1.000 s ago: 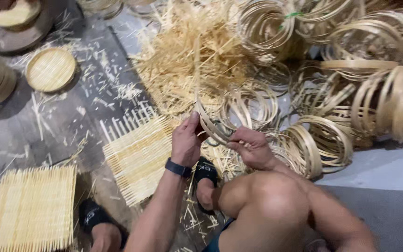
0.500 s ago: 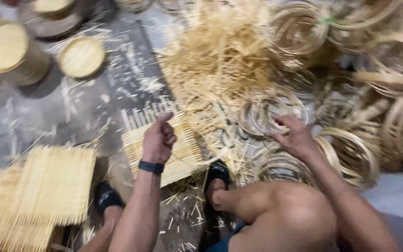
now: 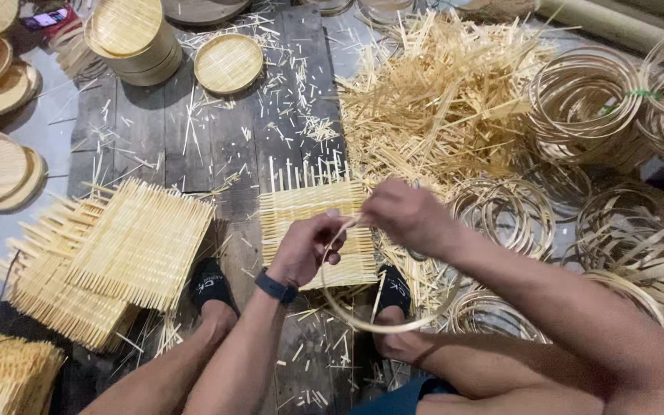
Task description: The person sits on the floor of a bamboo workshop and trims the excess strip ends from a square woven bamboo mat using shears, then fits a round bamboo rim ring over the mat and presses it onto a round wooden form, repeating the trim-and-fit cycle on successive mats.
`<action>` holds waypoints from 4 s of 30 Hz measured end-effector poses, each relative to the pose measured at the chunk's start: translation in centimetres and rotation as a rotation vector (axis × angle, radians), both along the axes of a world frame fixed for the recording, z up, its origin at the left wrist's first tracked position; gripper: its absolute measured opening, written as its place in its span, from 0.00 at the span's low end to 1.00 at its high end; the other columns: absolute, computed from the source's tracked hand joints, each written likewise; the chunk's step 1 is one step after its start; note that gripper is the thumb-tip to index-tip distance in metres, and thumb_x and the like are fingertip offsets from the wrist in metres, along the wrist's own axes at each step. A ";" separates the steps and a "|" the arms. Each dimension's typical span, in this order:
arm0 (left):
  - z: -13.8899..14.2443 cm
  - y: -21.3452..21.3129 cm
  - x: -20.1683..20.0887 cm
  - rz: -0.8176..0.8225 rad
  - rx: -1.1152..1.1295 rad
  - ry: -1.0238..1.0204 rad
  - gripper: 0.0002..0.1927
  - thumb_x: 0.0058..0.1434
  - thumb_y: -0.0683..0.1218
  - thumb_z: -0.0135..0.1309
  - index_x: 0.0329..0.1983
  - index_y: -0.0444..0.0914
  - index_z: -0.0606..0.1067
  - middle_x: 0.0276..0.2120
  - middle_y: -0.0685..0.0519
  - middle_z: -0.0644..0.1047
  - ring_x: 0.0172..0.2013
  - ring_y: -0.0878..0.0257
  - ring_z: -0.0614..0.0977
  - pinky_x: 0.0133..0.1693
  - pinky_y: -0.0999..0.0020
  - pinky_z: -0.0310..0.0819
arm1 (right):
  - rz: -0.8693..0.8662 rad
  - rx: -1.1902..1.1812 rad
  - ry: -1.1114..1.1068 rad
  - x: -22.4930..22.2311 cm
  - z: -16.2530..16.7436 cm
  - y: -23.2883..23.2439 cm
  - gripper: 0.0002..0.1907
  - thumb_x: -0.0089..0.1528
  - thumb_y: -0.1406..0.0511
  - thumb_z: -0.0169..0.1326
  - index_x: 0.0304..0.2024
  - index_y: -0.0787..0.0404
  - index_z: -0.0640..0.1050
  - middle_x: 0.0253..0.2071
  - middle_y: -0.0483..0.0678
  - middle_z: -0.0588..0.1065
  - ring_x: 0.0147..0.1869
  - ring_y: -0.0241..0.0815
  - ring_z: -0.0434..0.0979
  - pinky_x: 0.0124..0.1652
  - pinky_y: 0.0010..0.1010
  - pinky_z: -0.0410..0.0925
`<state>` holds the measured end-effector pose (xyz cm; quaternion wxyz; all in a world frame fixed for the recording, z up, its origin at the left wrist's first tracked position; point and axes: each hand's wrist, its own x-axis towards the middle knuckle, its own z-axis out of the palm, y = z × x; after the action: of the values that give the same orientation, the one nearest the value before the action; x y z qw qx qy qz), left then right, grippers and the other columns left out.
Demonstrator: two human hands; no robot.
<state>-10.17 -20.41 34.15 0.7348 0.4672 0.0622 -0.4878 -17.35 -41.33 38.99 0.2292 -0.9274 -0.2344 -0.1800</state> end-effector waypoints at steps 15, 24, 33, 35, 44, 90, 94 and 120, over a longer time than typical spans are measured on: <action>-3.6 1.0 0.0 -0.074 0.050 -0.065 0.33 0.66 0.72 0.39 0.19 0.43 0.69 0.12 0.61 0.60 0.11 0.69 0.55 0.15 0.71 0.44 | -0.132 0.049 0.191 0.5 -3.1 4.8 0.12 0.58 0.60 0.65 0.36 0.59 0.80 0.35 0.48 0.75 0.39 0.43 0.77 0.36 0.32 0.71; -6.4 4.4 5.6 0.515 -0.398 0.114 0.15 0.66 0.53 0.49 0.33 0.36 0.74 0.22 0.56 0.70 0.24 0.67 0.70 0.26 0.72 0.62 | -0.155 1.828 0.710 1.0 -8.5 -2.7 0.21 0.69 0.53 0.50 0.45 0.66 0.80 0.25 0.44 0.72 0.28 0.38 0.72 0.31 0.29 0.68; -8.2 5.9 9.4 0.213 -0.173 0.063 0.20 0.67 0.49 0.55 0.19 0.43 0.66 0.12 0.62 0.60 0.11 0.72 0.56 0.13 0.75 0.43 | -0.185 1.739 0.914 1.5 -12.2 -1.3 0.21 0.68 0.53 0.56 0.27 0.60 0.74 0.15 0.36 0.59 0.18 0.30 0.55 0.18 0.22 0.51; -9.0 6.2 9.5 0.231 -0.147 0.073 0.21 0.67 0.49 0.55 0.18 0.43 0.67 0.12 0.61 0.60 0.11 0.72 0.56 0.13 0.75 0.43 | -0.217 1.737 0.918 1.4 -12.3 -0.7 0.21 0.68 0.52 0.56 0.28 0.60 0.74 0.16 0.37 0.59 0.19 0.31 0.56 0.20 0.22 0.53; -12.9 8.4 9.3 0.413 -0.089 0.149 0.18 0.67 0.52 0.56 0.22 0.41 0.73 0.12 0.61 0.62 0.12 0.71 0.60 0.14 0.75 0.49 | -0.356 1.689 0.885 1.7 -15.7 0.0 0.15 0.63 0.57 0.61 0.37 0.63 0.77 0.25 0.44 0.72 0.27 0.36 0.72 0.31 0.29 0.69; -28.6 11.3 7.8 0.276 0.871 -0.608 0.11 0.48 0.40 0.70 0.36 0.34 0.84 0.28 0.51 0.85 0.28 0.67 0.85 0.33 0.72 0.81 | -0.830 0.687 0.780 4.1 -31.0 0.1 0.12 0.54 0.64 0.70 0.39 0.63 0.86 0.31 0.50 0.83 0.31 0.35 0.80 0.34 0.27 0.73; -28.0 11.8 8.5 0.216 0.823 -0.598 0.11 0.49 0.41 0.71 0.36 0.35 0.84 0.27 0.53 0.84 0.27 0.68 0.84 0.32 0.73 0.80 | -0.780 0.566 0.750 4.9 -28.1 0.4 0.12 0.54 0.64 0.71 0.36 0.64 0.86 0.29 0.51 0.82 0.31 0.37 0.81 0.36 0.29 0.73; -25.6 1.0 15.4 -0.248 0.754 -1.033 0.16 0.70 0.57 0.48 0.46 0.44 0.82 0.34 0.47 0.82 0.37 0.48 0.84 0.41 0.55 0.77 | -0.456 0.457 0.408 13.6 -29.3 3.5 0.09 0.68 0.64 0.58 0.50 0.59 0.83 0.42 0.52 0.82 0.45 0.43 0.81 0.46 0.34 0.73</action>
<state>5.18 -19.44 8.53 0.3939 0.8711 -0.1865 -0.2261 -3.78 -37.83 9.71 0.4260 -0.8976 0.0747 -0.0859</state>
